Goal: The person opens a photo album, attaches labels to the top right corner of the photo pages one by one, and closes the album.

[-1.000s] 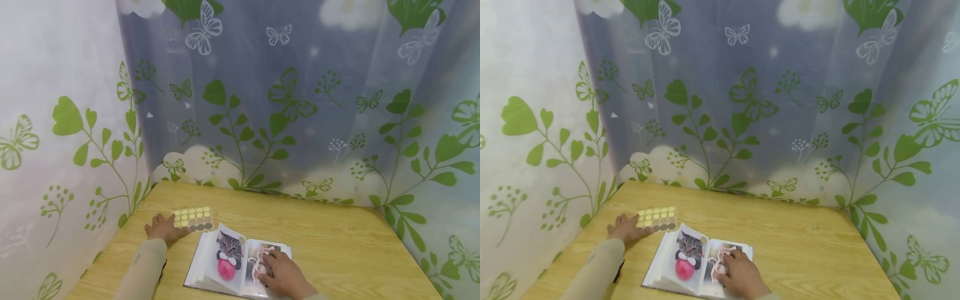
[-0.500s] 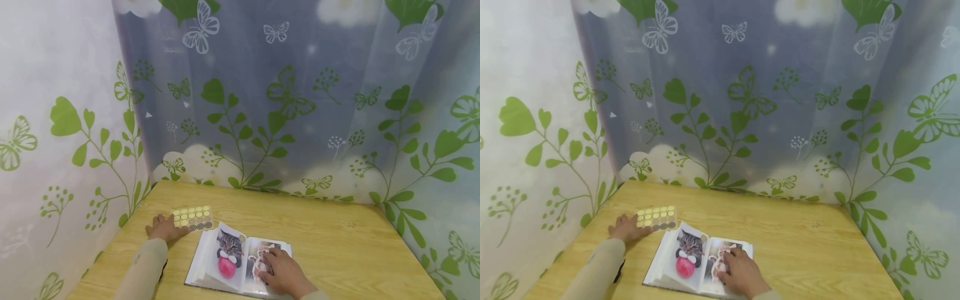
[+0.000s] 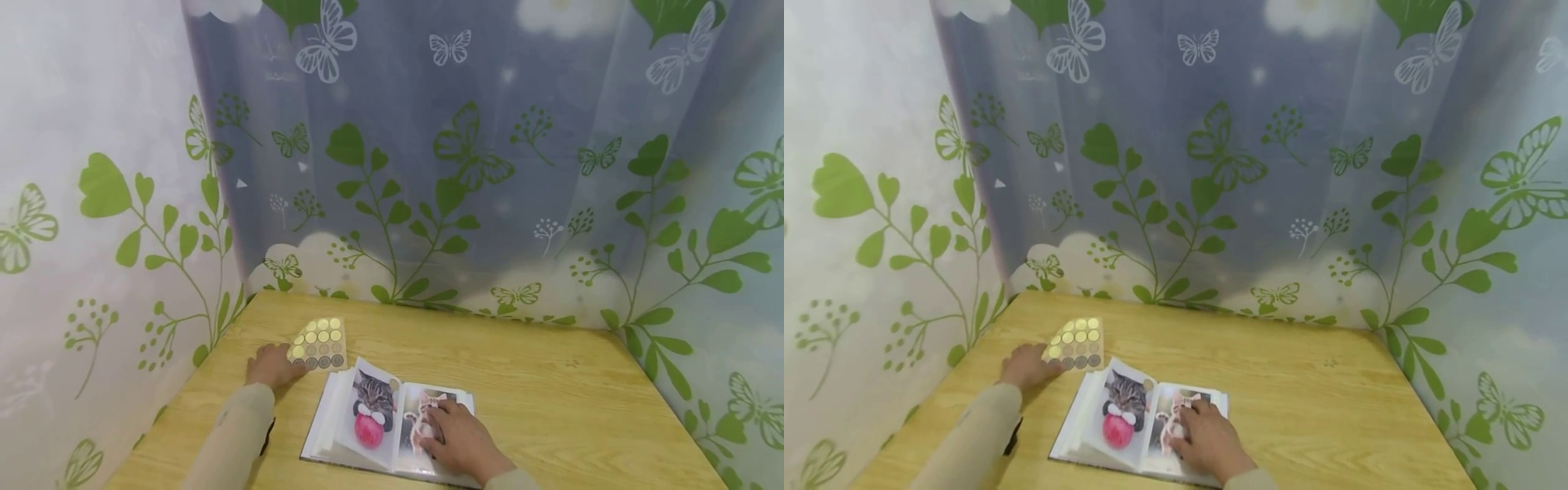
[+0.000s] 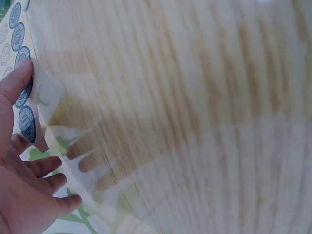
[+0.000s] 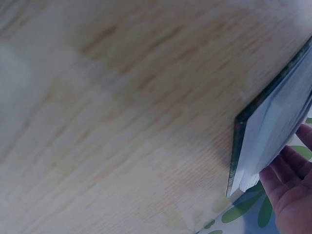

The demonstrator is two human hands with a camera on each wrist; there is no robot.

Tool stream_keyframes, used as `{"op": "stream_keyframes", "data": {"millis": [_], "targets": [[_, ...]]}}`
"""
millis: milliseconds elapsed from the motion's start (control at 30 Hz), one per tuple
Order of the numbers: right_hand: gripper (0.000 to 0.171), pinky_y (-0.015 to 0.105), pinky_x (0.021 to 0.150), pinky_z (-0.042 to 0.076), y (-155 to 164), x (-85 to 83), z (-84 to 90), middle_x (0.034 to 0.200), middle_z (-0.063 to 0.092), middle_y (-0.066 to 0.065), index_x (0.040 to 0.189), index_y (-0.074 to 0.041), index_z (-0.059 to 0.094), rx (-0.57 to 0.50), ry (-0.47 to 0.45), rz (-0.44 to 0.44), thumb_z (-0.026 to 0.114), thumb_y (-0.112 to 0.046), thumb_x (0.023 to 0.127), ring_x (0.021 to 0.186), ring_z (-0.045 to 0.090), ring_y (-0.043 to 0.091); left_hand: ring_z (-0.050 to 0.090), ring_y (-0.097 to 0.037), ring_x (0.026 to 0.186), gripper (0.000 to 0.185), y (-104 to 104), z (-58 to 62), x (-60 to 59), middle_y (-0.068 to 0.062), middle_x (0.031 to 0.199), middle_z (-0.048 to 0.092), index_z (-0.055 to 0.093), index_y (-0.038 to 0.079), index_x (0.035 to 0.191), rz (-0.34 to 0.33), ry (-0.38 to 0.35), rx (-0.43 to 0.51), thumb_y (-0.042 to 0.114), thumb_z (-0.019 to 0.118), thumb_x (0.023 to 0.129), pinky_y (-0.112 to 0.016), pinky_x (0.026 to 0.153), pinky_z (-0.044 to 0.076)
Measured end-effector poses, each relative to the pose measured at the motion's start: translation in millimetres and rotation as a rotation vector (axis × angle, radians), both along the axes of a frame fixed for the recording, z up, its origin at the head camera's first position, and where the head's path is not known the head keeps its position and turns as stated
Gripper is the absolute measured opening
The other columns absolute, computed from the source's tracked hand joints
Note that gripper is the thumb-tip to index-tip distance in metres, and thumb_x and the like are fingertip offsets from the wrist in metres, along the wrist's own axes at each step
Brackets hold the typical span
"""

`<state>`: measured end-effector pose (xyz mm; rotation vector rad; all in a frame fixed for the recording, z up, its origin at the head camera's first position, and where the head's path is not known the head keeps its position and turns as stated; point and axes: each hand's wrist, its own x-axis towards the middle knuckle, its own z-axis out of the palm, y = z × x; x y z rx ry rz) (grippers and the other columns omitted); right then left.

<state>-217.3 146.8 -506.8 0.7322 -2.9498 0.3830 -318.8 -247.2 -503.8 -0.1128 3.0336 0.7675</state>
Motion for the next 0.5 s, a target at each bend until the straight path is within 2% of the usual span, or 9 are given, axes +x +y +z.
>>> {"op": "stream_keyframes", "data": {"millis": [167, 267, 500], "targets": [[0.062, 0.054, 0.099, 0.045, 1, -0.1, 0.7, 0.131, 0.055, 0.020, 0.131, -0.003, 0.061, -0.003, -0.012, -0.004, 0.069, -0.048, 0.089, 0.121, 0.053, 0.038, 0.054, -0.042, 0.103, 0.063, 2, -3.4, -4.2, -0.021, 0.112, 0.061, 0.055, -0.003, 0.133, 0.034, 0.032, 0.149, 0.034, 0.074, 0.085, -0.063, 0.091, 0.042], [0.062, 0.054, 0.100, 0.045, 0, 0.4, 1.6, 0.131, 0.056, 0.020, 0.131, -0.003, 0.061, -0.006, -0.015, -0.001, 0.068, -0.048, 0.089, 0.121, 0.053, 0.038, 0.059, -0.039, 0.101, 0.063, 3, 0.7, -3.0, -0.021, 0.111, 0.065, 0.053, -0.005, 0.133, 0.041, 0.043, 0.217, 0.028, 0.076, 0.085, -0.059, 0.092, 0.045], [0.062, 0.054, 0.099, 0.045, -1, 1.1, 3.3, 0.130, 0.056, 0.019, 0.130, -0.003, 0.062, -0.010, -0.023, 0.009, 0.068, -0.048, 0.089, 0.120, 0.053, 0.038, 0.049, -0.049, 0.120, 0.073, 4, 7.7, -3.4, -0.034, 0.134, 0.050, 0.038, -0.011, 0.142, 0.020, 0.024, 0.337, 0.018, 0.074, 0.086, -0.060, 0.106, 0.036]]}}
